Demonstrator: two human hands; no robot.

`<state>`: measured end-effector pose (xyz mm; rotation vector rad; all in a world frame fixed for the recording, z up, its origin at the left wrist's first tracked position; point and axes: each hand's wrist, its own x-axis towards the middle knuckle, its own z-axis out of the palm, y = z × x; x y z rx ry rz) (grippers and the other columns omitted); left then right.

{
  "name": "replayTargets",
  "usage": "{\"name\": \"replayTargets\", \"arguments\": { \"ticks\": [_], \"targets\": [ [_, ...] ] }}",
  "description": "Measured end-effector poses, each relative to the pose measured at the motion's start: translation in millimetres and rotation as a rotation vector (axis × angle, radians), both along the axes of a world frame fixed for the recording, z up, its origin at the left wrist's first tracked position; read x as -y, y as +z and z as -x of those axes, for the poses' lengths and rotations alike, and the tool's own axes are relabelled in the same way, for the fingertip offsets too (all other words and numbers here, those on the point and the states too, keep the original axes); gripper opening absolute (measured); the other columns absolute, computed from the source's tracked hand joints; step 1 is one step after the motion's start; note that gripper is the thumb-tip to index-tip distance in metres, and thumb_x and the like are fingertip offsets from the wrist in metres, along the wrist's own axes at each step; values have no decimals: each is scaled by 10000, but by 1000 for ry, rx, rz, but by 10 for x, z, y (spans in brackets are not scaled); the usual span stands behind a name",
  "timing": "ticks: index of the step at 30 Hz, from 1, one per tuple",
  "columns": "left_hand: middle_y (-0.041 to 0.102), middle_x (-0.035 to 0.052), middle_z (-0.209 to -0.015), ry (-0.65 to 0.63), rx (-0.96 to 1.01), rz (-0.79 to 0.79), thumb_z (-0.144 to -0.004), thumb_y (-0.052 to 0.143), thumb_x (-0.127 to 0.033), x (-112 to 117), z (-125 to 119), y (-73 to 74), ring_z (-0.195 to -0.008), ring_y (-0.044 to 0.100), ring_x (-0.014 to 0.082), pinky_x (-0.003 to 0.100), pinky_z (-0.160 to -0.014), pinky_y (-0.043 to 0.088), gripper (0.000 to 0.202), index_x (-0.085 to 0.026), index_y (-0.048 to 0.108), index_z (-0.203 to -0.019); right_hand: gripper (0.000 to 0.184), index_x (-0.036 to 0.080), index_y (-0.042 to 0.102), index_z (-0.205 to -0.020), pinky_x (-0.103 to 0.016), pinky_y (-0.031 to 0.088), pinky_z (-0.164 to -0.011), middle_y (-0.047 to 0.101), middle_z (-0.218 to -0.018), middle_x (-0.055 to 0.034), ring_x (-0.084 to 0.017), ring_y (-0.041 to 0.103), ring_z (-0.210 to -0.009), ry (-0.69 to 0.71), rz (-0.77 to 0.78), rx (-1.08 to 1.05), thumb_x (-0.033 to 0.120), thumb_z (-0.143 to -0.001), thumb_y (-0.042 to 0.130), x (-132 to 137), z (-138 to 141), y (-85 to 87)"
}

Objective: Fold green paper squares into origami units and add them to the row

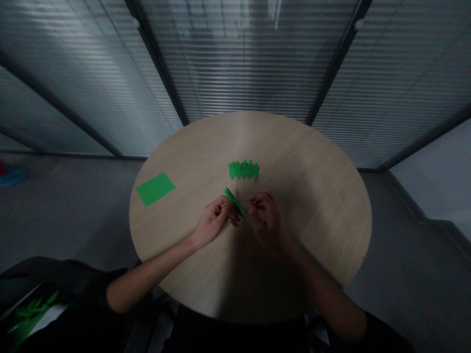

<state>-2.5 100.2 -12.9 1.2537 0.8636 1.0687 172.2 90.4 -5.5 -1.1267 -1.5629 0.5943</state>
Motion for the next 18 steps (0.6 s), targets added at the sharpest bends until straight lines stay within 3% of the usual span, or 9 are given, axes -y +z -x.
{"name": "replayTargets", "arguments": {
  "ticks": [4,7,13,18],
  "targets": [
    [622,4,-686,-39,-24,-32,-938,567,-630,13,1,20,-573,637,123,250,-547,572,466,-177,501,-850,146,235,635,-992,-338,616,-780,678,-1012,-48,-179,690,-872,157,148,-109,337,-896,678,-5,29,-26],
    [599,-4,-693,-63,-51,-92,-961,571,-568,31,13,33,-594,631,122,245,-549,562,413,-180,497,-840,172,231,638,-947,-344,626,-768,695,-975,-35,-172,701,-820,184,199,-136,343,-855,730,14,58,-22],
    [613,6,-709,-63,-87,-140,-1006,547,-408,53,26,24,-621,625,117,237,-575,547,274,-172,513,-871,52,227,680,-926,-337,613,-782,704,-987,-46,-171,702,-855,161,34,-54,246,-881,698,33,53,-1],
    [620,11,-739,-74,-64,-131,-1009,540,-384,47,19,12,-633,624,111,231,-581,554,246,-160,527,-908,36,226,708,-909,-359,594,-822,699,-978,-53,-187,700,-895,116,-58,-31,213,-877,716,34,49,-12]
  ]
}}
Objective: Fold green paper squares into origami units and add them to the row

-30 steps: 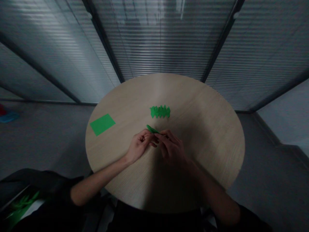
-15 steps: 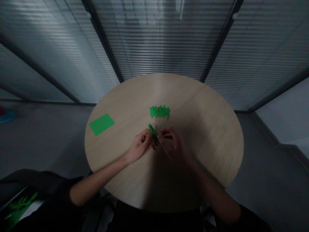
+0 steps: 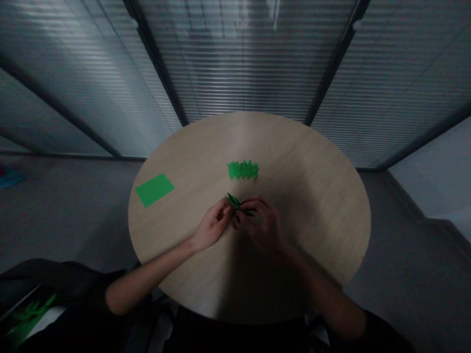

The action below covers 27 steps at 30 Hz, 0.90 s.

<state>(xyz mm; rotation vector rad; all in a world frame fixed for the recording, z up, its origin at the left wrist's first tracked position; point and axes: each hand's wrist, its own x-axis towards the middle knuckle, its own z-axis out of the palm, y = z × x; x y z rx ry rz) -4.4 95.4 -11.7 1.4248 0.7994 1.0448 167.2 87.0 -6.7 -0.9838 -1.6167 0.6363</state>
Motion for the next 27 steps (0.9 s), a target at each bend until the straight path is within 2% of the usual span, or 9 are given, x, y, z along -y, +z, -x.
{"name": "replayTargets", "arguments": {
  "ticks": [10,15,19,27],
  "targets": [
    [619,19,-757,-7,16,4,-1010,542,-371,-1,0,11,-643,634,113,227,-582,567,233,-146,545,-952,131,243,688,-965,-358,602,-792,679,-992,-43,-187,690,-882,-18,104,-105,242,-850,750,25,20,-54],
    [619,22,-769,-5,37,10,-1008,546,-405,-5,-4,-28,-669,636,120,232,-586,580,266,-150,537,-932,53,231,738,-909,-338,605,-779,692,-985,-55,-184,701,-872,-28,65,-83,238,-857,744,22,13,-16],
    [613,24,-779,3,50,6,-1005,549,-385,-4,-11,-48,-689,641,124,227,-578,584,248,-149,532,-928,57,240,754,-905,-325,600,-786,704,-971,-45,-174,700,-870,-39,11,-56,205,-861,740,27,12,6],
    [587,-8,-733,58,47,-55,-1005,546,-318,43,-25,40,-618,631,98,206,-565,575,196,-165,518,-886,80,238,721,-940,-329,602,-766,712,-951,-38,-172,706,-834,-56,-35,-25,193,-873,721,42,38,11]
  ]
}}
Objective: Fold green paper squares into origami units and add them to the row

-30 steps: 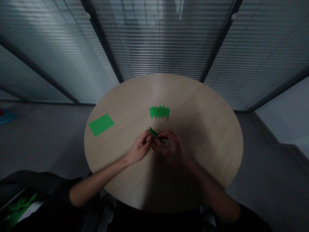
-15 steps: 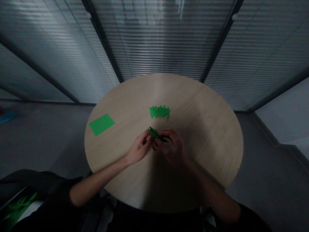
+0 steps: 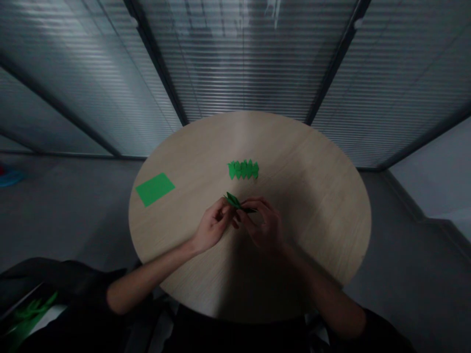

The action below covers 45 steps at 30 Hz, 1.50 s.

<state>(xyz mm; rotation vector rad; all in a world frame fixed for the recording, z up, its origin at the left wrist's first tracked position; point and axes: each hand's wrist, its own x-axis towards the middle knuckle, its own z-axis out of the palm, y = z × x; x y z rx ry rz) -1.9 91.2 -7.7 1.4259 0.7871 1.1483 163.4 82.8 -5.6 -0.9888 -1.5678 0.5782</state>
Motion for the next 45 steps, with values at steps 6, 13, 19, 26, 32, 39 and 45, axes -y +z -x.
{"name": "replayTargets", "arguments": {
  "ticks": [6,13,19,26,32,39,45],
  "targets": [
    [543,-29,-702,69,0,-24,-1000,560,-326,34,-2,-7,-594,632,96,195,-546,560,223,-177,499,-844,105,250,738,-974,-360,600,-841,737,-1023,-56,-198,721,-938,2,-98,66,197,-885,720,21,16,14],
    [593,-8,-740,89,42,51,-1000,568,-417,18,-12,-2,-586,615,93,204,-536,556,270,-168,514,-910,86,246,739,-923,-343,598,-787,735,-974,-56,-190,717,-883,73,137,-113,277,-929,660,6,22,28],
    [558,-42,-621,43,-18,69,-1002,554,-445,-7,-3,19,-514,569,95,208,-509,515,296,-149,544,-994,303,217,671,-1021,-308,580,-702,728,-904,-44,-176,701,-782,207,516,-344,413,-817,779,-74,1,-4],
    [584,-4,-742,132,-278,-124,-1005,523,-246,45,41,-36,-612,593,114,225,-550,490,171,-163,564,-1149,269,205,692,-982,-323,592,-696,743,-917,-65,-190,706,-798,191,513,-240,393,-802,758,-109,-30,-29],
    [575,-3,-793,162,-329,-195,-1000,534,-251,72,62,-92,-672,594,129,259,-613,518,222,-183,494,-1207,210,222,657,-991,-307,587,-685,726,-914,-49,-188,701,-809,215,484,-206,338,-820,694,-101,-36,-25],
    [605,31,-839,162,-419,-291,-982,549,-218,83,86,-124,-699,575,139,277,-627,518,155,-171,518,-1126,172,213,610,-807,-257,512,-579,642,-725,4,-148,617,-648,193,522,-151,366,-820,688,-127,-50,-28],
    [590,9,-795,136,-403,-246,-980,578,-263,71,54,-89,-681,569,129,257,-623,501,192,-167,544,-1143,165,209,607,-775,-255,511,-586,649,-722,0,-150,617,-646,116,501,-172,358,-807,672,-121,-53,-10]
  ]
}}
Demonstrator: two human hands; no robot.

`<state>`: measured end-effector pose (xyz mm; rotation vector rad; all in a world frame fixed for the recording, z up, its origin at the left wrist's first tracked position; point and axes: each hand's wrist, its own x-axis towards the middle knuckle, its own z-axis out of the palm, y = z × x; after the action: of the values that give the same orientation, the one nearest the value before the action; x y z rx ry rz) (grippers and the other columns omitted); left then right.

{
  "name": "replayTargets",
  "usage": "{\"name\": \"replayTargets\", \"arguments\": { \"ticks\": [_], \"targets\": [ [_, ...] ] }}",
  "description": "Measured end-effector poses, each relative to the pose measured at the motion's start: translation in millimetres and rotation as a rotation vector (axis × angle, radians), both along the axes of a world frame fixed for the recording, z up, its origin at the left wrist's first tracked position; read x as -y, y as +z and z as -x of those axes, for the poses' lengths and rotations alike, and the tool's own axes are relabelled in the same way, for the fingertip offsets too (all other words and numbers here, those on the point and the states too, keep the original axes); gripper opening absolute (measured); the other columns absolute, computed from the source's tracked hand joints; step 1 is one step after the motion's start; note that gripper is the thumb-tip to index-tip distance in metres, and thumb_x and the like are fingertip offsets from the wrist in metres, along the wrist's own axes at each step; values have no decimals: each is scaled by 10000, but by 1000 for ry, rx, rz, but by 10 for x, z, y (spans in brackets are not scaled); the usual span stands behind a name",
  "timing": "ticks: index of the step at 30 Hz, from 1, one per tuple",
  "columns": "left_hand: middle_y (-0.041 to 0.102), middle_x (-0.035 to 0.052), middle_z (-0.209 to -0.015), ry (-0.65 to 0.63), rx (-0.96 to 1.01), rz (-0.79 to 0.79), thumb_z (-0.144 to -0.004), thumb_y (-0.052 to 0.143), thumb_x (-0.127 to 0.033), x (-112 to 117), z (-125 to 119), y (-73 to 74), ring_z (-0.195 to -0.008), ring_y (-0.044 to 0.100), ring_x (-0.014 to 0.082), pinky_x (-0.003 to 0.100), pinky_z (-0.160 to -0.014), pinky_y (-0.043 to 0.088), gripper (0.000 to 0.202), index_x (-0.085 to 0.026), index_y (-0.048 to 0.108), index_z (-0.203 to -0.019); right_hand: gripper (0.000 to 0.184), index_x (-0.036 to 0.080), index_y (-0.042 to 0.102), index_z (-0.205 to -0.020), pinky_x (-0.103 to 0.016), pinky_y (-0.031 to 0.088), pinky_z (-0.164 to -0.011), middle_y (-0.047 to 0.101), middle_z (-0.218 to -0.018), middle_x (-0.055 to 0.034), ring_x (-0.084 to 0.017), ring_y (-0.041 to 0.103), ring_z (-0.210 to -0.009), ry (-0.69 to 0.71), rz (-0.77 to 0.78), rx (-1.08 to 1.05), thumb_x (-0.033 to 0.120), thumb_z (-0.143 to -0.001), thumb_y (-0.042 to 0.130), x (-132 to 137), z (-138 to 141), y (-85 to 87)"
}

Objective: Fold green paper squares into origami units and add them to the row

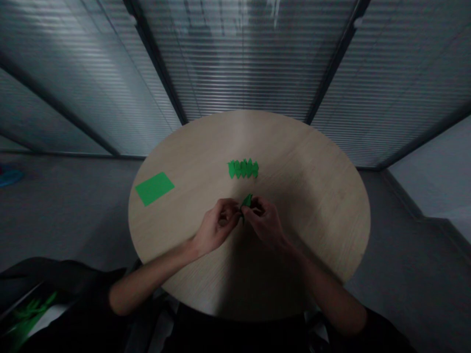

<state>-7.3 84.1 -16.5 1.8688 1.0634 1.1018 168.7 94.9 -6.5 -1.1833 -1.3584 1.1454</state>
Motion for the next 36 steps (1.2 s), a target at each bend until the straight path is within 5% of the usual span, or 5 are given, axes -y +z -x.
{"name": "replayTargets", "arguments": {
  "ticks": [6,15,22,30,36],
  "targets": [
    [495,-34,-625,-12,-77,86,-969,601,-322,-18,-20,60,-552,440,102,211,-490,334,213,-165,605,-824,194,218,577,-757,-246,478,-549,599,-688,14,-146,584,-621,-82,-42,29,381,-827,656,2,-5,-13],
    [574,-28,-668,4,-26,66,-948,639,-283,7,-7,23,-566,511,110,227,-523,422,157,-158,597,-1033,191,217,599,-759,-237,435,-508,558,-677,26,-130,531,-596,-196,-52,-24,382,-806,684,-47,-25,-64],
    [624,5,-710,28,-15,43,-934,640,-245,-1,-10,40,-610,569,117,230,-547,455,86,-163,644,-908,183,224,610,-756,-258,478,-538,593,-691,18,-147,576,-623,-169,-65,-37,372,-799,709,-18,-5,-54],
    [715,42,-703,-15,242,282,-929,668,-296,2,-46,30,-622,671,136,226,-548,505,175,-148,617,-850,216,226,605,-788,-272,502,-569,618,-721,-1,-161,604,-654,-194,-86,-43,422,-835,683,-3,14,-79],
    [722,36,-751,-9,157,286,-903,700,-290,-2,-42,45,-660,686,145,239,-587,528,148,-153,648,-884,205,218,601,-767,-256,504,-570,606,-703,7,-148,599,-636,-224,-102,-25,397,-834,675,-11,14,-93]
  ]
}}
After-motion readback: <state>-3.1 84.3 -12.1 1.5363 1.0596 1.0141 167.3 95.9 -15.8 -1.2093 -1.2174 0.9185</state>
